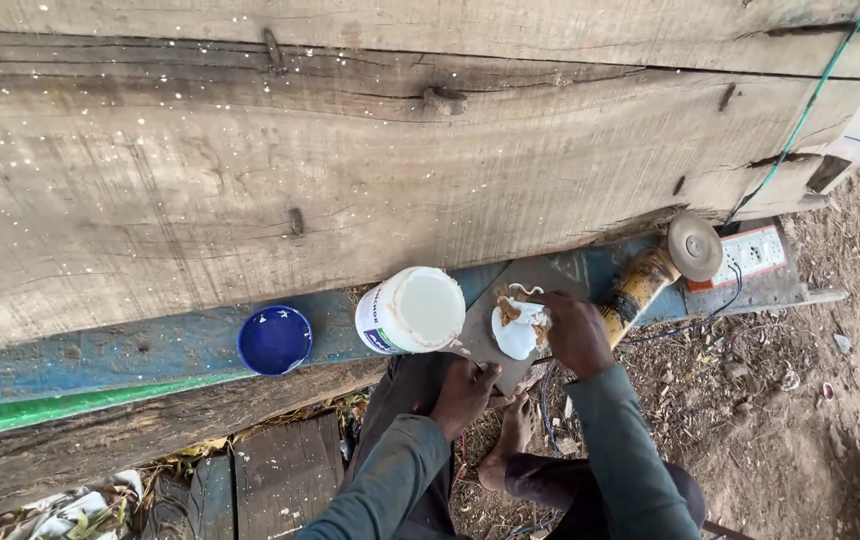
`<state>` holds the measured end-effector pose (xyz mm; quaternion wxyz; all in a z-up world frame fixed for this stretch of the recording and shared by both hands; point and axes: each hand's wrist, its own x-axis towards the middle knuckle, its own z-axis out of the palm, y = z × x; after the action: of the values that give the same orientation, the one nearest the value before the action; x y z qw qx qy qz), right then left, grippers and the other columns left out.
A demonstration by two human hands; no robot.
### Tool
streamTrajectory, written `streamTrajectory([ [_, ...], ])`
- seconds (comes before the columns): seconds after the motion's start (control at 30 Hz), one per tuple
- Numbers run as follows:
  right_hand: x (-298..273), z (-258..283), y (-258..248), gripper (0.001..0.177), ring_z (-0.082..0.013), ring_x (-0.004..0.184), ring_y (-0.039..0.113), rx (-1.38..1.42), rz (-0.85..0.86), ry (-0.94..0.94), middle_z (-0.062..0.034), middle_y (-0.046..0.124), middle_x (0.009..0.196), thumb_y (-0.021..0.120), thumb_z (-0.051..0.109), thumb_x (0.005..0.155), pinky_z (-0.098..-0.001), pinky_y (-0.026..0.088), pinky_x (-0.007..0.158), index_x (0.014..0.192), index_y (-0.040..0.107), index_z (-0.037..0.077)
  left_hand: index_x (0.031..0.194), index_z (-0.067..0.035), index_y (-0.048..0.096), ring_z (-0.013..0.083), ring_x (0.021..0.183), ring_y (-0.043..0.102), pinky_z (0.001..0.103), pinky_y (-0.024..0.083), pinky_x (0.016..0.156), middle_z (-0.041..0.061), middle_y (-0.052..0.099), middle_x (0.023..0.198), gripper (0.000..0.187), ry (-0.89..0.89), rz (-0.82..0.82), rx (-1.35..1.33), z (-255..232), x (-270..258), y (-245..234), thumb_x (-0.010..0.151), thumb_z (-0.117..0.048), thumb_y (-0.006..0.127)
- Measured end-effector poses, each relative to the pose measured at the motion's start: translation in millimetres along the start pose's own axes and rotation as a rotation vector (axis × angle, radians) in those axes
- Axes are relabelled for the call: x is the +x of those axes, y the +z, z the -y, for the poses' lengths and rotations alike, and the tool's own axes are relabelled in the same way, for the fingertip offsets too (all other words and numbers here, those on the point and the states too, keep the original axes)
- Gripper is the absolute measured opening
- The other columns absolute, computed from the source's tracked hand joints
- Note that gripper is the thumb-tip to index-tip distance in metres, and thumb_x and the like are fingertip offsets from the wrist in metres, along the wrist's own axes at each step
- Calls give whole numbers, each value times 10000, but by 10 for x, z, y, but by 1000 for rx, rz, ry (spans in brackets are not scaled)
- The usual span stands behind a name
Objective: The person is preparing and applying adhesive to a piece of wood for a woodworking project.
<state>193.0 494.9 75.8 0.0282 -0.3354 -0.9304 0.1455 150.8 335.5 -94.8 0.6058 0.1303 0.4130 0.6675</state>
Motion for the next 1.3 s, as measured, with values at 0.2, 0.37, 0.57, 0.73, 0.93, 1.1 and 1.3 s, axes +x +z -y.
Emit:
streamTrajectory([
  [0.2, -318, 208, -363, 385, -319, 811, 725, 21, -29, 269, -164, 792, 991, 572, 59, 978, -469, 577, 732, 1282, 757, 208, 1214, 181, 543, 266, 906, 764, 319, 702, 741, 249, 671, 1077, 342, -27, 33, -154, -68, -14, 4, 1061, -124, 544],
  [0.37, -390, -296, -158, 241, -206, 789, 764, 125, -162, 236, -135, 792, 943, 620, 169, 993, -399, 600, 727, 1203, 729, 123, 1204, 111, 508, 249, 921, 755, 332, 695, 737, 158, 677, 1119, 294, -90, -14, -249, -373, -143, 105, 1006, -105, 537],
  [0.57, -48, -430, -25, 246, -357, 737, 736, -10, -8, 312, -194, 744, 831, 638, 188, 936, -442, 576, 740, 947, 782, -11, 1190, 191, 588, 250, 909, 749, 321, 680, 716, 252, 699, 1081, 354, -68, 0, -178, -200, -44, 71, 1043, -128, 544],
  [0.73, 15, -676, 283, 280, -336, 677, 715, 2, -111, 153, -212, 717, 734, 710, 246, 833, -436, 561, 661, 925, 800, -3, 1166, 174, 554, 267, 925, 754, 326, 697, 753, 240, 689, 1087, 331, -96, 19, -208, -207, -57, 65, 1036, -130, 538],
  [0.93, 15, -91, 26, 328, -184, 521, 572, 170, 110, 440, -158, 737, 666, 622, 289, 926, -391, 446, 510, 901, 838, 43, 1171, 234, 560, 270, 905, 758, 317, 711, 760, 304, 673, 1096, 386, -63, 42, -229, -76, 4, 44, 1068, -138, 541],
  [1.1, -117, -86, -195, 300, -151, 467, 595, 220, -20, 389, -92, 743, 681, 577, 242, 886, -366, 470, 458, 913, 790, 33, 1189, 211, 530, 247, 895, 743, 324, 702, 750, 245, 661, 1104, 366, -78, 23, -247, -111, 8, 33, 1071, -136, 543],
  [1.3, -238, -315, 130, 381, -186, 520, 637, 127, 8, 409, -148, 727, 639, 585, 262, 898, -362, 491, 538, 710, 787, 0, 1236, 165, 530, 232, 867, 758, 299, 689, 731, 235, 687, 1086, 353, -74, 38, -205, -229, -64, 66, 1056, -139, 520],
])
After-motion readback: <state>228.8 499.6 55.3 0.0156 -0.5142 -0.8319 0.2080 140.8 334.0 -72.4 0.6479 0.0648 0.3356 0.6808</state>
